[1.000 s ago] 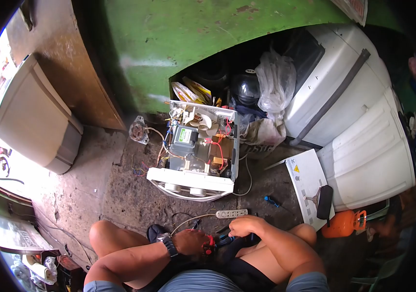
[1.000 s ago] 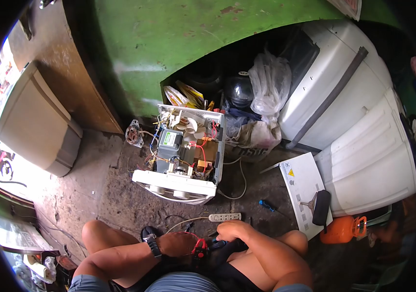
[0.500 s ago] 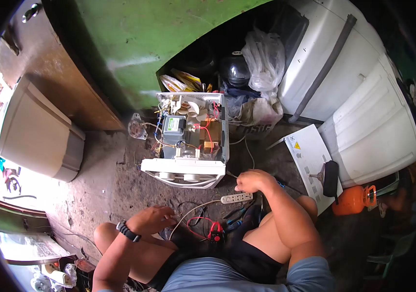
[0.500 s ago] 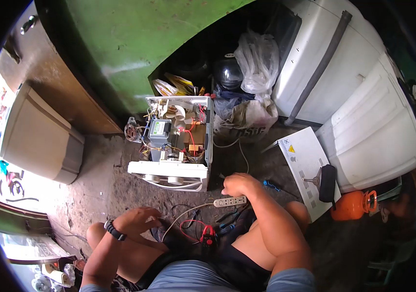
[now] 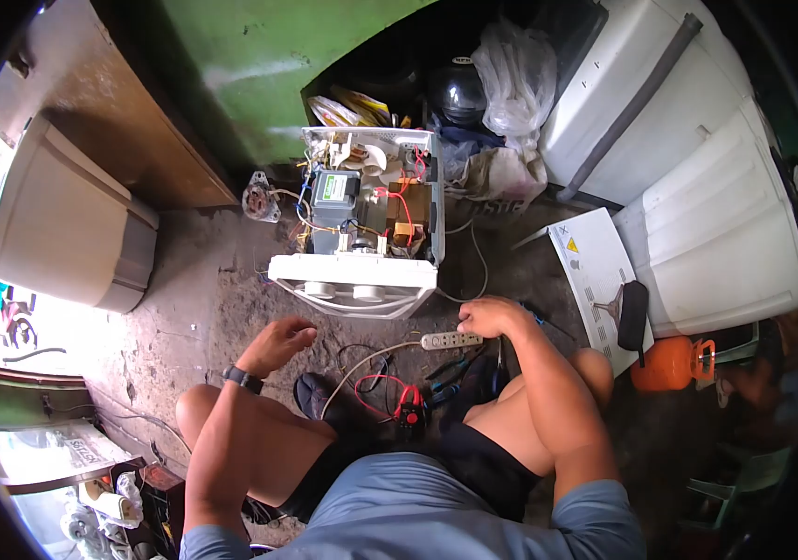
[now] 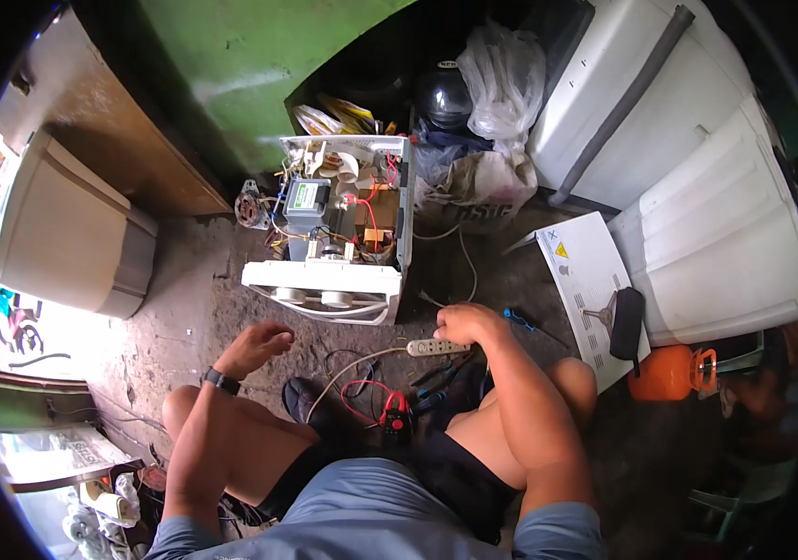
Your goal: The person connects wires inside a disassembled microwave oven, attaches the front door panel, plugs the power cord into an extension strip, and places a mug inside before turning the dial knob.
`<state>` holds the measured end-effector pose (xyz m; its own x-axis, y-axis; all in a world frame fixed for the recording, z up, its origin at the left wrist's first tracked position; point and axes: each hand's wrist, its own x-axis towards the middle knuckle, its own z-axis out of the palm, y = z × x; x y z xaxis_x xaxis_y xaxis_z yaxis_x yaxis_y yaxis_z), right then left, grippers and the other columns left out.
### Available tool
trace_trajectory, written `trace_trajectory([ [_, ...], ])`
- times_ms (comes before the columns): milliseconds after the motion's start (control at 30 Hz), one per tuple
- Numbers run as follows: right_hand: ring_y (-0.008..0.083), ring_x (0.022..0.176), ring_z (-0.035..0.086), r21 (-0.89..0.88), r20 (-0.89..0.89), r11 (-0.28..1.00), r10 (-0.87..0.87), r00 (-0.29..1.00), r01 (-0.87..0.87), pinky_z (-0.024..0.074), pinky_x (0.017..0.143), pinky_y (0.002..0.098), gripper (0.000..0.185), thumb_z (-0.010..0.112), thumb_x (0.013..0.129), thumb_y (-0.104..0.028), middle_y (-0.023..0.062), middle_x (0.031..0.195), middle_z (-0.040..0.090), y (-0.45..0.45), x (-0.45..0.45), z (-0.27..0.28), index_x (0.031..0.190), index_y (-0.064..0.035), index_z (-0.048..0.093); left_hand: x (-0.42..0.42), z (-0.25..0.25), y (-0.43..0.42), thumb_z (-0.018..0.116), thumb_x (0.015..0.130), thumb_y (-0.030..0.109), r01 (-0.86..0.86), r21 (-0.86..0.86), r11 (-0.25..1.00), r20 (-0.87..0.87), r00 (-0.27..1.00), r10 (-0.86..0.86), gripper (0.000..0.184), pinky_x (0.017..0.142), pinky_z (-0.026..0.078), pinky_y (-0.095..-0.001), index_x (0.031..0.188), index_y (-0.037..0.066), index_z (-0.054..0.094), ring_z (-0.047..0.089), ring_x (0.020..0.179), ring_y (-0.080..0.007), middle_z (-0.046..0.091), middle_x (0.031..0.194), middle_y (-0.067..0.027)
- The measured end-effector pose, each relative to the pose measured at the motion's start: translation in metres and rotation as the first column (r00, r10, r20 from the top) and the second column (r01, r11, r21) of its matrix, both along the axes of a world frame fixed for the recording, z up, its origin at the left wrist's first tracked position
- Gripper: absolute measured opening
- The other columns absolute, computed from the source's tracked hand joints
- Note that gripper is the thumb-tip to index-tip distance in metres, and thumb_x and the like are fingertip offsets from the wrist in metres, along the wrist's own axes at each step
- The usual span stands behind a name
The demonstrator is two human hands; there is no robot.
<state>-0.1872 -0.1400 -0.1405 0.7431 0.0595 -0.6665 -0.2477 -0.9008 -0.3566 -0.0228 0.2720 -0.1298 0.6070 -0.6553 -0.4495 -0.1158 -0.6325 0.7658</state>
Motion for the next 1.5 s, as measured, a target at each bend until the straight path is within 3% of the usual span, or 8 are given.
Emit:
trace_trajectory([
  [233, 0.034, 0.112, 0.067, -0.012, -0.111, 0.999, -0.046, 0.993, 0.045, 0.0509, 0.094, 0.0438, 0.038, 0.065, 0.096, -0.036, 0.0159, 0.115, 0.073, 0.007, -0.018, 0.0, 0.122, -0.0083, 0.07, -0.033, -0.033, -0.03, 0.069, 0.099, 0.033, 0.151, -0.202, 0.968, -0.154, 0.971, -0.184, 0.056, 0.089, 0.055, -0.0374, 0.141, 0.002, 0.05, 0.069, 0.102, -0.024, 0.071, 0.115, -0.0172],
  [333, 0.0338, 0.112, 0.067, 0.063, -0.048, 0.996, -0.067, 0.997, 0.07, 0.0506, 0.095, 0.0433, 0.04, 0.066, 0.096, -0.037, 0.0153, 0.118, 0.073, 0.005, -0.022, 0.007, 0.124, -0.0084, 0.069, -0.036, -0.017, -0.036, 0.069, 0.099, 0.032, -0.006, -0.235, 0.972, -0.271, 0.961, -0.059, 0.059, 0.093, 0.053, -0.0373, 0.144, 0.001, 0.045, 0.067, 0.107, -0.024, 0.068, 0.119, -0.0167],
  [533, 0.027, 0.112, 0.069, 0.315, 0.128, 0.917, -0.295, 0.947, 0.244, 0.0527, 0.095, 0.0372, 0.036, 0.063, 0.1, -0.026, 0.0152, 0.119, 0.073, 0.008, -0.011, 0.042, 0.129, -0.0062, 0.066, -0.038, 0.018, -0.047, 0.06, 0.103, 0.023, -0.636, -0.227, 0.737, -0.797, 0.557, 0.235, 0.044, 0.104, 0.051, -0.0441, 0.139, 0.002, 0.044, 0.062, 0.119, -0.0285, 0.061, 0.127, -0.0142],
  [833, 0.0241, 0.105, 0.07, 0.405, 0.128, 0.881, -0.318, 0.94, 0.243, 0.0532, 0.092, 0.0365, 0.037, 0.064, 0.1, -0.027, 0.0143, 0.115, 0.074, 0.026, 0.006, -0.009, 0.13, -0.0055, 0.065, -0.044, -0.024, -0.062, 0.062, 0.102, 0.023, -0.869, -0.225, 0.442, -0.922, 0.337, 0.193, 0.035, 0.104, 0.051, -0.0464, 0.128, 0.005, 0.047, 0.06, 0.118, -0.0297, 0.055, 0.121, -0.0106],
  [1067, 0.0307, 0.107, 0.07, 0.287, 0.033, 0.927, -0.262, 0.964, 0.242, 0.0535, 0.091, 0.0403, 0.036, 0.064, 0.096, -0.029, 0.0168, 0.116, 0.073, 0.037, -0.019, -0.078, 0.124, -0.0065, 0.068, -0.053, -0.031, -0.072, 0.058, 0.102, 0.029, -0.812, -0.359, 0.46, -0.849, 0.489, 0.202, 0.032, 0.113, 0.043, -0.0486, 0.122, 0.004, 0.053, 0.055, 0.126, -0.0301, 0.06, 0.119, -0.0116],
  [1300, 0.0215, 0.09, 0.069, 0.293, 0.266, 0.874, -0.463, 0.845, 0.387, 0.0532, 0.082, 0.0358, 0.032, 0.063, 0.097, -0.023, 0.011, 0.099, 0.074, 0.029, 0.007, -0.056, 0.121, -0.0024, 0.069, -0.049, -0.034, -0.085, 0.056, 0.102, 0.025, -0.859, -0.338, 0.384, -0.892, 0.423, 0.162, 0.027, 0.108, 0.045, -0.0465, 0.122, 0.007, 0.054, 0.059, 0.115, -0.026, 0.06, 0.118, -0.0092],
  [1367, 0.0309, 0.101, 0.071, 0.326, 0.2, 0.814, -0.555, 0.807, 0.48, 0.0538, 0.088, 0.0403, 0.031, 0.064, 0.096, -0.027, 0.0159, 0.107, 0.075, 0.032, 0.015, -0.024, 0.118, -0.006, 0.07, -0.051, -0.033, -0.087, 0.059, 0.102, 0.022, -0.837, -0.382, 0.392, -0.865, 0.473, 0.168, 0.025, 0.105, 0.047, -0.0454, 0.122, 0.008, 0.053, 0.06, 0.112, -0.0236, 0.061, 0.118, -0.0074],
  [1500, 0.0311, 0.102, 0.071, 0.275, 0.237, 0.927, -0.321, 0.917, 0.253, 0.0539, 0.088, 0.0398, 0.03, 0.064, 0.097, -0.028, 0.0163, 0.108, 0.075, 0.036, 0.015, 0.0, 0.115, -0.0054, 0.071, -0.051, -0.024, -0.087, 0.062, 0.102, 0.021, -0.828, -0.39, 0.403, -0.855, 0.488, 0.176, 0.025, 0.102, 0.05, -0.0441, 0.123, 0.01, 0.052, 0.061, 0.11, -0.0214, 0.062, 0.117, -0.0059],
])
